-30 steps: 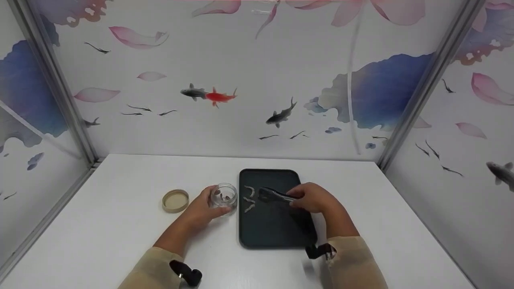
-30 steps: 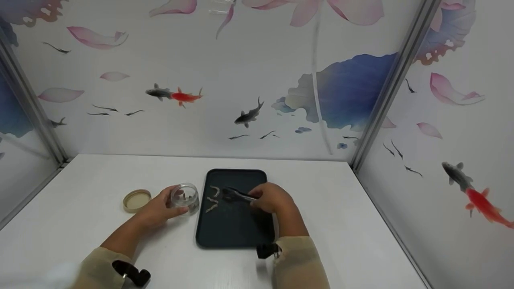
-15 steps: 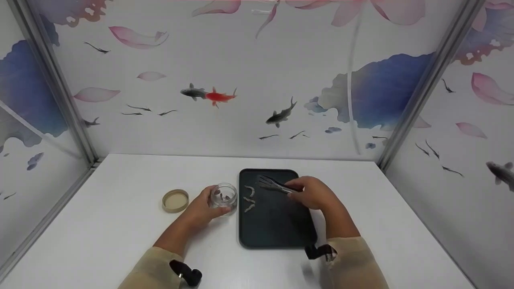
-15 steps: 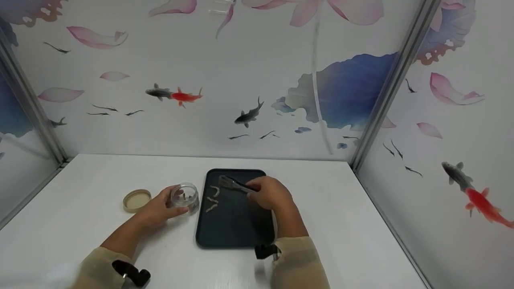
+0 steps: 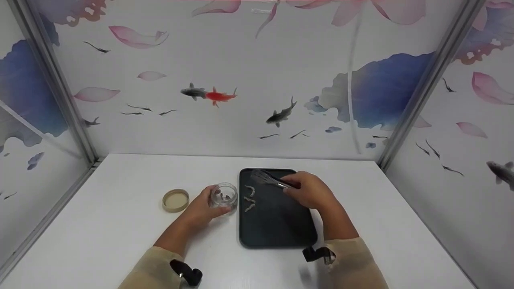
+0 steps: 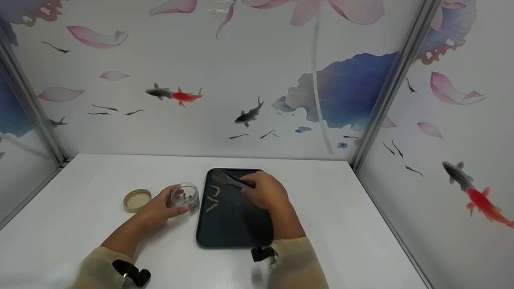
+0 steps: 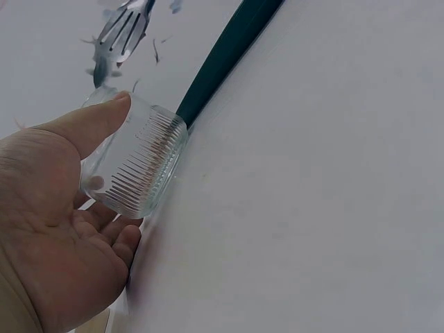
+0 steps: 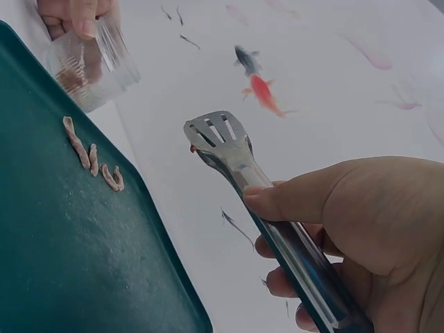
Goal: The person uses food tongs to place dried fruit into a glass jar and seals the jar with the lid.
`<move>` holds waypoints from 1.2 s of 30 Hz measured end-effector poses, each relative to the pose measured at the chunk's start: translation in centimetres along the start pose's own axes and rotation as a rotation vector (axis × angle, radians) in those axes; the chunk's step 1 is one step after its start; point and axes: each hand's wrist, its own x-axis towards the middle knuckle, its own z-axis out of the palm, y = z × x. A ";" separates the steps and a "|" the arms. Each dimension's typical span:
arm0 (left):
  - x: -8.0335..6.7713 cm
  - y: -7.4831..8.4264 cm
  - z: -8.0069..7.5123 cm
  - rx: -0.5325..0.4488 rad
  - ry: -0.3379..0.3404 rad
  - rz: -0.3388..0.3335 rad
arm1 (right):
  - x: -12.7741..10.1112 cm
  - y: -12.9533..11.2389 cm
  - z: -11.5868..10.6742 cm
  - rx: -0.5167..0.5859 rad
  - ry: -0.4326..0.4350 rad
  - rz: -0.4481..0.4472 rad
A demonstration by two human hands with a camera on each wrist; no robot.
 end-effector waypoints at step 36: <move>0.1 -0.1 0.1 -0.009 0.019 0.049 | -0.7 -6.1 4.8 -0.042 0.055 -0.105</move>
